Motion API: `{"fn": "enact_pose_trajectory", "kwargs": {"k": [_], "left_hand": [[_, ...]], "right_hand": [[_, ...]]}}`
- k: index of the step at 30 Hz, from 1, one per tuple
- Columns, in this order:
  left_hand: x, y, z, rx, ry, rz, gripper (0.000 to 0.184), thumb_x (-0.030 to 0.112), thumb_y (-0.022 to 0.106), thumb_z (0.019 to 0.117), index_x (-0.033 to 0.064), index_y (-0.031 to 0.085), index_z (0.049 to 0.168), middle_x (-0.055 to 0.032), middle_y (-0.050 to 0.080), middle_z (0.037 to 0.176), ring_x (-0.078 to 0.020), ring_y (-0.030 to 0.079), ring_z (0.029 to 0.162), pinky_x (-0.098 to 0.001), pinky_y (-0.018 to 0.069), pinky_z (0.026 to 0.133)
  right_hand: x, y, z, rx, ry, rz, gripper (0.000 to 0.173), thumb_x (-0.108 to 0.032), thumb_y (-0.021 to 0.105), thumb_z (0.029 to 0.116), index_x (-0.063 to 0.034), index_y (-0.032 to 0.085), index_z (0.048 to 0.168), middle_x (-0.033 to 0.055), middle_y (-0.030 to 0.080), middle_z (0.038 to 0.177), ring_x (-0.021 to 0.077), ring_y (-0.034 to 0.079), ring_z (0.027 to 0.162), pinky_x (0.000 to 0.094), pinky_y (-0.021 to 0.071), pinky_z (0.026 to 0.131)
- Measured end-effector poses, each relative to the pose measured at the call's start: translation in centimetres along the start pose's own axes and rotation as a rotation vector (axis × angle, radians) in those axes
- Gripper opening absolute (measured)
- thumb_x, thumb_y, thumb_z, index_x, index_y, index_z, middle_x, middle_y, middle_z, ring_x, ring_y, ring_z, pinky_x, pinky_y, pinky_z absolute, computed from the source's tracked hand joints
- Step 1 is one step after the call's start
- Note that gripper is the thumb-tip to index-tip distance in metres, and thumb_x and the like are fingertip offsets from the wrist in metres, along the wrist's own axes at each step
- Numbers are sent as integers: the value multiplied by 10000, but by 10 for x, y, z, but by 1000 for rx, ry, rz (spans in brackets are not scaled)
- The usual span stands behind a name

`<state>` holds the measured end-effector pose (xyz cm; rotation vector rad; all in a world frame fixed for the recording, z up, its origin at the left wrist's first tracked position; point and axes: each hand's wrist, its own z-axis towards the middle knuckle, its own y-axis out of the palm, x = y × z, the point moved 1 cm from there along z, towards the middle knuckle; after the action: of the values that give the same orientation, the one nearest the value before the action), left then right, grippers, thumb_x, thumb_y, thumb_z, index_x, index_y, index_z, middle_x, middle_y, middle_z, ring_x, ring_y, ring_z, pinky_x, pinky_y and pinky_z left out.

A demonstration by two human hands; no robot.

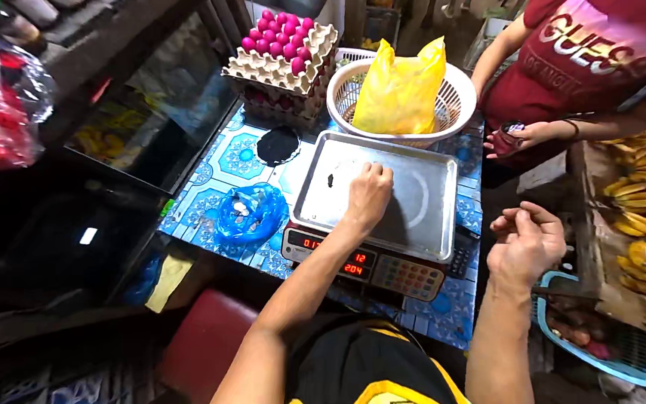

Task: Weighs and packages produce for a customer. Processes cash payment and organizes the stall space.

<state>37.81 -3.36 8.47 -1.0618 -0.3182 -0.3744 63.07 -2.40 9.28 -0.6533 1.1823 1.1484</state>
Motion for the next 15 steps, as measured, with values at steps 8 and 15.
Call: {"fn": "enact_pose_trajectory", "kwargs": {"k": [8,15], "left_hand": [[-69,-30,-42,-150,-118,206,122,-44,585,942,-57,704,962,-253,684,1097,-491,629,1072,-635,532,843],[40,-43,-52,-67,-31,-328,191,-2,630,951,-65,709,1113,-205,722,1004,-271,716,863,-433,594,811]], "right_hand": [[-24,-58,-1,15,-144,-65,227,16,439,995,-84,612,1102,-91,700,843,38,657,673,217,579,632],[-64,-176,-38,266,-97,-169,234,-27,419,1026,-89,611,1144,-70,703,878,67,663,706,256,588,674]]}}
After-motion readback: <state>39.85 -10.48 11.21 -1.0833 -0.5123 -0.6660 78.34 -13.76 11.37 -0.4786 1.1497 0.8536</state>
